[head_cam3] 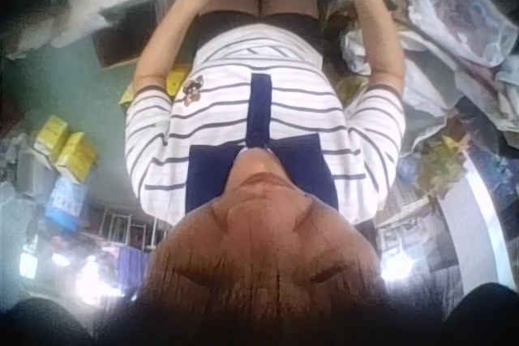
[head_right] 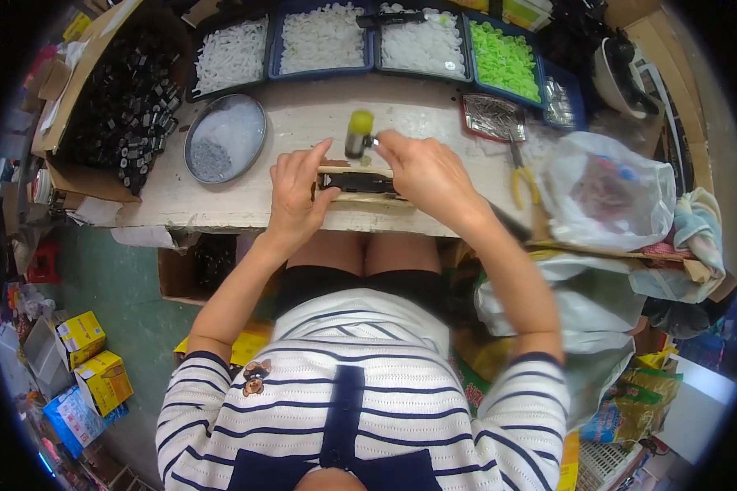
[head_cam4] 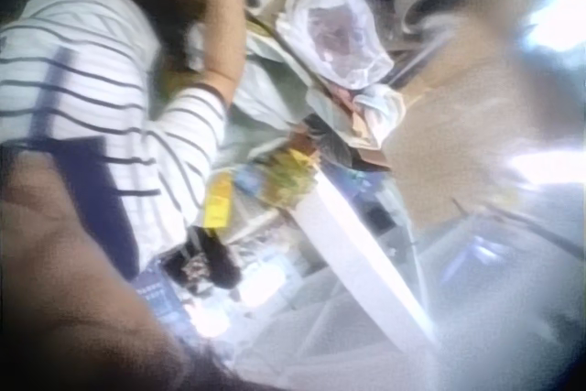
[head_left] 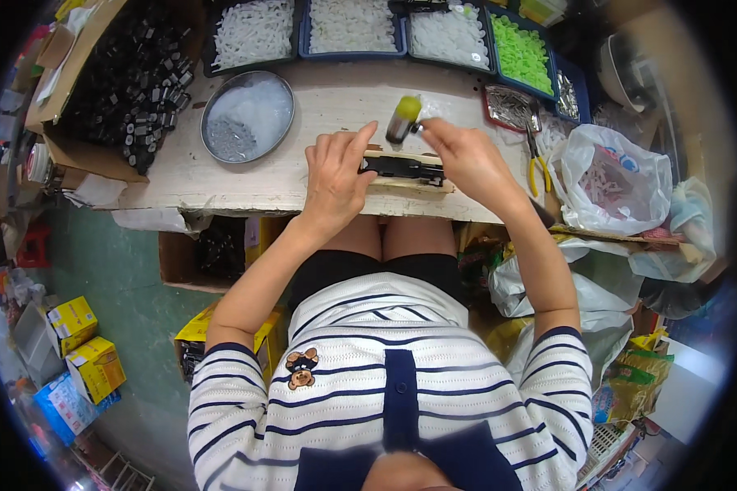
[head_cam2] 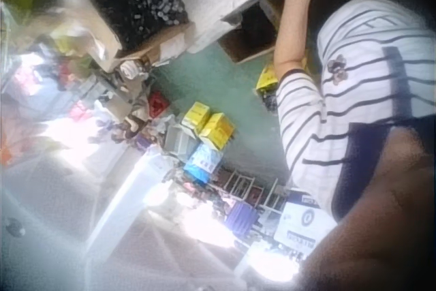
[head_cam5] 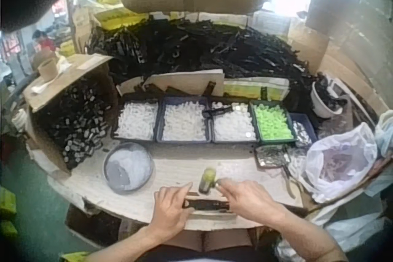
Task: Assembling small plastic components into a toy assembly using hands and a small hammer.
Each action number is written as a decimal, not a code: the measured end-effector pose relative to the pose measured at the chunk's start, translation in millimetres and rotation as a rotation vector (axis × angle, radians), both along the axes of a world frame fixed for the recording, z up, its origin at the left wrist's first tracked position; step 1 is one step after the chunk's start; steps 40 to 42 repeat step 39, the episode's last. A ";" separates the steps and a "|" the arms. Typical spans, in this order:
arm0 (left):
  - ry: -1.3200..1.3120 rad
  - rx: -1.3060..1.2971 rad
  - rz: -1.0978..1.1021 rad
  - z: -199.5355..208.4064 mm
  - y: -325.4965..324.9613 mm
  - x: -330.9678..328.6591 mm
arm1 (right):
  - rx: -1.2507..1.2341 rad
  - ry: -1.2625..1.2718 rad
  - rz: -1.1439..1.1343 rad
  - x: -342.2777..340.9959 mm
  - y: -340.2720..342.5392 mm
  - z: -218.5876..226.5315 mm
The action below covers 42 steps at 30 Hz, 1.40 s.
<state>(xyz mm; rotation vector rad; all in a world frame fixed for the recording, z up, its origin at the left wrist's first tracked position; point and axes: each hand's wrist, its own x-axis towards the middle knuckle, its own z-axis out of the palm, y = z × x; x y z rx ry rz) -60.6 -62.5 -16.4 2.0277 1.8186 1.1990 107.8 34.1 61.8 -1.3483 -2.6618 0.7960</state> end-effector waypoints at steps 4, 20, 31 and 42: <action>-0.042 0.068 0.053 -4.2 -6.3 1.3 | 0.091 0.175 -0.045 -10.5 -8.8 -15.0; -0.130 0.057 0.053 -9.1 -15.0 -6.4 | 0.183 -0.014 0.128 -8.2 -39.8 -23.5; 0.159 0.010 -0.265 3.8 29.4 28.4 | 0.600 0.085 -0.270 70.4 5.6 -76.8; -0.640 -0.210 -0.202 12.1 36.0 13.4 | 0.635 -0.199 -0.503 152.3 28.1 -74.9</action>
